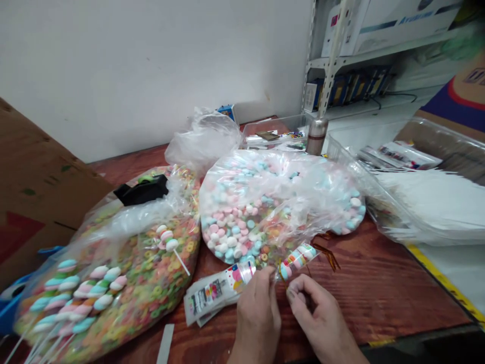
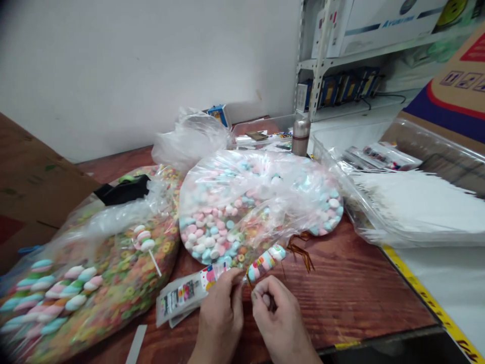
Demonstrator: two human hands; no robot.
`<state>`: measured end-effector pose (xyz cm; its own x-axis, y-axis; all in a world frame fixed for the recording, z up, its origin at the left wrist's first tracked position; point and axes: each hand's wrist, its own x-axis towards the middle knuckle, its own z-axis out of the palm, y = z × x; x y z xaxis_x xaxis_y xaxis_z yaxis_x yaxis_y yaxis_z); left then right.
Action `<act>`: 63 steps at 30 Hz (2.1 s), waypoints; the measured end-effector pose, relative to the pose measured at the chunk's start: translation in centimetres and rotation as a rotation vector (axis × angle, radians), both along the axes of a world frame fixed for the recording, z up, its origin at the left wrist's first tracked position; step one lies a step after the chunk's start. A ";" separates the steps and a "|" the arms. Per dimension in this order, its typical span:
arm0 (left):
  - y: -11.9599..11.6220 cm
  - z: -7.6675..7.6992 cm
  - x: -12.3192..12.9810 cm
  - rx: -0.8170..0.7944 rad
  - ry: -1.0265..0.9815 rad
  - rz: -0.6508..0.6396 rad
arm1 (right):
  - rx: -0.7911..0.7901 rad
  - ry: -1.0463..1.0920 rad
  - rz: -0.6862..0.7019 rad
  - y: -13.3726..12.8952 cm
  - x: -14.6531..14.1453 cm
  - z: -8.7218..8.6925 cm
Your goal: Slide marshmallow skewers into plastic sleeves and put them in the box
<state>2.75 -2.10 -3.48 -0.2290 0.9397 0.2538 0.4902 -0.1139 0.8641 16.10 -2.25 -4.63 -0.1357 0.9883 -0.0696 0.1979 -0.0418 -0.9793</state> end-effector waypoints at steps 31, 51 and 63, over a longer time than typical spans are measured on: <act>0.0 -0.5 -0.5 -0.007 0.154 -0.285 | 0.141 -0.105 -0.015 0.8 -0.1 0.1; 0.3 0.4 0.0 -0.241 -0.391 -0.290 | -0.114 0.230 -0.032 1.5 -0.3 0.9; -0.1 2.7 -2.5 -0.006 0.397 -0.531 | -0.284 0.352 0.289 0.6 2.6 2.6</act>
<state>0.22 -2.25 -0.77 0.3758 0.9007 0.2180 0.6501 -0.4239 0.6306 18.67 -1.70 -2.01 -0.4628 0.8561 -0.2300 -0.0977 -0.3071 -0.9466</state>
